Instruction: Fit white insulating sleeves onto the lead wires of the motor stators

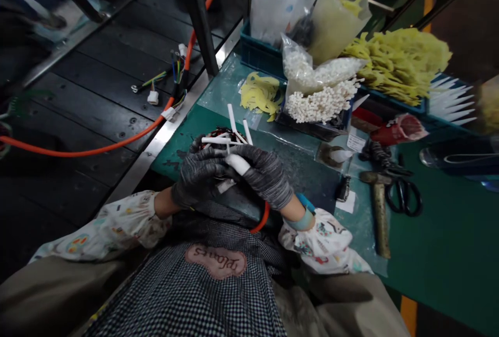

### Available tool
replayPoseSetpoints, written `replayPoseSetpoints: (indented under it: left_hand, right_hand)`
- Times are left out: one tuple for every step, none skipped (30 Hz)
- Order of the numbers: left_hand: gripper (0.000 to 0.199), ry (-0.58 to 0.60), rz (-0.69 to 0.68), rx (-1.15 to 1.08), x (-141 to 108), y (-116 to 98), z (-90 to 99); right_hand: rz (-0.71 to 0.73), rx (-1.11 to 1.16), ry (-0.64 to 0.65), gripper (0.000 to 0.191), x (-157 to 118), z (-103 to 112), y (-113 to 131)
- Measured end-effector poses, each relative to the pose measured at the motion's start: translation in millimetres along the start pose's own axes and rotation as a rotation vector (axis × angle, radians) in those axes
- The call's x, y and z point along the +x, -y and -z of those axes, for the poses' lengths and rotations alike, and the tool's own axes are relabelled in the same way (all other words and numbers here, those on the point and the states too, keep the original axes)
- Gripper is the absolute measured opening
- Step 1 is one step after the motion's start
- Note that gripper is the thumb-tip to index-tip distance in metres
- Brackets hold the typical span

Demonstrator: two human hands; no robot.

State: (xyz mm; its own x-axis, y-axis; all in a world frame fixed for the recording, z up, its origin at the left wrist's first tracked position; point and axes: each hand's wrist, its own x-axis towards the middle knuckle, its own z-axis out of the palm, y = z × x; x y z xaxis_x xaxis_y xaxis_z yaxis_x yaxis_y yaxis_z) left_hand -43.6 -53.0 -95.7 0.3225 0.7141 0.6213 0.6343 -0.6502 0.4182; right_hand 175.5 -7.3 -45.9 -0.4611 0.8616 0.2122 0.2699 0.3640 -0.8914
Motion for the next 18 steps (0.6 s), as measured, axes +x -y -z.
replayPoseSetpoints:
  left_hand:
    - [0.009, -0.011, -0.01, 0.008, 0, 1, -0.5]
    - [0.011, -0.02, -0.022, 0.009, -1, 1, -1.1]
    - [0.014, -0.025, -0.03, 0.005, -1, 2, -1.7]
    - [0.014, -0.026, -0.029, -0.002, -2, 3, -2.1]
    - [0.014, -0.022, -0.02, -0.012, -2, 4, -2.4]
    - [0.013, -0.008, -0.005, -0.022, -2, 4, -2.6]
    - [0.012, 0.012, 0.012, -0.03, -2, 5, -2.6]
    - [0.013, 0.03, 0.025, -0.038, -2, 5, -2.5]
    - [0.013, 0.042, 0.029, -0.048, -2, 5, -2.3]
    - [0.014, 0.046, 0.027, -0.058, -2, 5, -1.9]
    - [0.014, 0.041, 0.02, -0.066, -1, 5, -1.5]
    - [0.013, 0.03, 0.011, -0.07, -1, 5, -1.0]
    - [0.013, 0.016, 0.004, -0.074, 0, 4, -0.5]
    - [0.011, 0.008, 0.001, -0.077, 0, 4, -0.1]
    - [0.01, 0.004, 0.0, -0.079, 0, 3, 0.2]
    - [0.009, 0.001, 0.003, -0.078, 0, 3, 0.3]
    - [0.007, -0.003, 0.008, -0.075, 1, 2, 0.3]
    - [0.005, -0.006, 0.013, -0.069, 0, 2, 0.2]
  right_hand:
    - [-0.016, 0.086, 0.041, 0.031, 0, 3, 2]
    - [-0.034, 0.139, 0.091, 0.029, -1, 6, 3]
    - [-0.055, 0.156, 0.132, 0.025, 0, 9, 4]
    - [-0.071, 0.151, 0.148, 0.02, 0, 11, 4]
    - [-0.078, 0.133, 0.137, 0.015, 0, 13, 4]
    - [-0.078, 0.112, 0.111, 0.012, 1, 13, 2]
    - [-0.071, 0.094, 0.073, 0.01, 1, 13, -1]
    - [-0.066, 0.082, 0.04, 0.009, 0, 12, -3]
    - [-0.063, 0.075, 0.019, 0.009, 0, 10, -6]
    - [-0.064, 0.071, 0.008, 0.01, 0, 9, -9]
    - [-0.068, 0.068, 0.002, 0.011, 0, 7, -10]
    - [-0.071, 0.063, 0.003, 0.012, 0, 6, -11]
    - [-0.072, 0.056, 0.011, 0.012, 0, 6, -11]
    - [-0.07, 0.05, 0.022, 0.012, -1, 5, -11]
    - [-0.064, 0.045, 0.031, 0.012, -2, 5, -11]
    - [-0.056, 0.039, 0.04, 0.012, -3, 5, -11]
    - [-0.038, 0.031, 0.05, 0.012, -5, 5, -12]
    - [0.001, 0.022, 0.059, 0.012, -7, 6, -13]
